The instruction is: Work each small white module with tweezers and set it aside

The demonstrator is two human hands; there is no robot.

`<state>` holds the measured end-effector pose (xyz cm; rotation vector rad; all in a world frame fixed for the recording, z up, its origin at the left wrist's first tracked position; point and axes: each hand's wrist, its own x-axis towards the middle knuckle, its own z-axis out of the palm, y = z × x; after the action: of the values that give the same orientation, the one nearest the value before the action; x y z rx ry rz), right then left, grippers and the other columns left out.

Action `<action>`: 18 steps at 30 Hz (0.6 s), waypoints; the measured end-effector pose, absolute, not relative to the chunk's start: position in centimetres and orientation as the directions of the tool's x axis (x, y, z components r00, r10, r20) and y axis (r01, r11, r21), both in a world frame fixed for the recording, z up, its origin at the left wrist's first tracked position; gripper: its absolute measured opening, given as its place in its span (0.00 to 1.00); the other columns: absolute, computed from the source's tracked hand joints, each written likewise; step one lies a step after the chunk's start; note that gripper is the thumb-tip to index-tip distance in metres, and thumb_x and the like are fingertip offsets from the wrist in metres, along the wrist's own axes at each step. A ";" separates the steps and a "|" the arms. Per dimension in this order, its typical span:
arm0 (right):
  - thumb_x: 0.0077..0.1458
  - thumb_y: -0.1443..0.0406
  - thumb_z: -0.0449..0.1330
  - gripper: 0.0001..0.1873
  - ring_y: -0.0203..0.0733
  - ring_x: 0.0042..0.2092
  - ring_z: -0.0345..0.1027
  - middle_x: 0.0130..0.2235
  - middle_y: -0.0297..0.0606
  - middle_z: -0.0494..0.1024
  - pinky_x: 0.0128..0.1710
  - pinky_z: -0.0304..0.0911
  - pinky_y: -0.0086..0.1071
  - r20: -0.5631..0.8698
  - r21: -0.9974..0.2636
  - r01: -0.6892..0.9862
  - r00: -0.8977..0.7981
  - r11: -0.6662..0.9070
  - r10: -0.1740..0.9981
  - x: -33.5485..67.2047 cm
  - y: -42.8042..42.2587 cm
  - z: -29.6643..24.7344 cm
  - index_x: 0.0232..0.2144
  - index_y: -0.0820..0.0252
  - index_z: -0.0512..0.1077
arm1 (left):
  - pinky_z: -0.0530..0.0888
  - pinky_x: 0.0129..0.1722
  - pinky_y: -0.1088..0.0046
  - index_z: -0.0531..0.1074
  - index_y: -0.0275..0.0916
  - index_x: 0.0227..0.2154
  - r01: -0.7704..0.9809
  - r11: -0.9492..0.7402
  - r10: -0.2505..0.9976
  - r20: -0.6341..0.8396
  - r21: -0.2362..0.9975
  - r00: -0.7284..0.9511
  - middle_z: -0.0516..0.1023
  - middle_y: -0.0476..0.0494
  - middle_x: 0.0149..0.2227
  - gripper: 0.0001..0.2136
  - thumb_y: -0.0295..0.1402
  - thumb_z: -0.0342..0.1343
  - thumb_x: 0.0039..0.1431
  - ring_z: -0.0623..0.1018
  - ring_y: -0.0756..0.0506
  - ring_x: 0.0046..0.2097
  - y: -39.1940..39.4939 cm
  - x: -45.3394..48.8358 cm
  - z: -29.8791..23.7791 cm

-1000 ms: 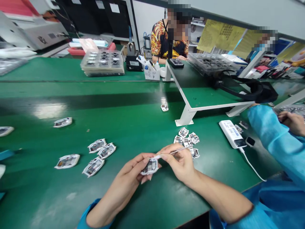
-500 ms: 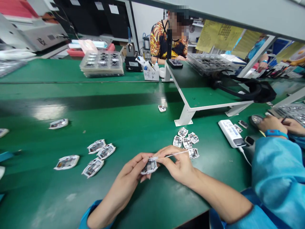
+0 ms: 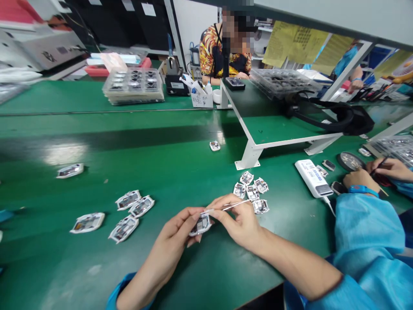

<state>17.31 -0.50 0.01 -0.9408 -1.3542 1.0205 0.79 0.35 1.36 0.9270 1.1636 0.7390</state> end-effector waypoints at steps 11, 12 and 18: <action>0.59 0.67 0.61 0.03 0.44 0.39 0.79 0.34 0.39 0.83 0.40 0.75 0.37 0.489 -0.850 0.155 -0.125 0.504 0.863 17.6 -0.5 -0.2 0.33 0.55 0.75 | 0.63 0.25 0.77 0.76 0.38 0.35 0.004 0.429 0.874 -0.416 0.904 0.250 0.72 0.51 0.25 0.19 0.50 0.62 0.51 0.66 0.50 0.26 -0.1 0.6 1.3; 0.59 0.67 0.61 0.03 0.43 0.39 0.79 0.34 0.39 0.83 0.40 0.75 0.37 0.497 -0.844 0.156 -0.128 0.513 0.858 17.6 -0.4 -0.2 0.33 0.55 0.75 | 0.62 0.25 0.76 0.76 0.37 0.35 -0.002 0.426 0.876 -0.412 0.905 0.252 0.72 0.51 0.25 0.19 0.50 0.62 0.52 0.66 0.50 0.27 -0.1 0.5 1.3; 0.58 0.64 0.63 0.04 0.43 0.37 0.79 0.34 0.39 0.82 0.38 0.74 0.36 0.323 -0.946 0.024 -0.031 0.324 0.946 17.6 -0.2 0.0 0.33 0.58 0.74 | 0.64 0.27 0.75 0.75 0.37 0.43 -0.011 0.399 0.876 -0.377 0.917 0.302 0.73 0.50 0.26 0.18 0.45 0.61 0.55 0.67 0.49 0.29 0.1 0.3 1.3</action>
<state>17.55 -0.17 0.03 -0.9703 -1.3877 0.9671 0.27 0.06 1.35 0.9877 1.1054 0.7368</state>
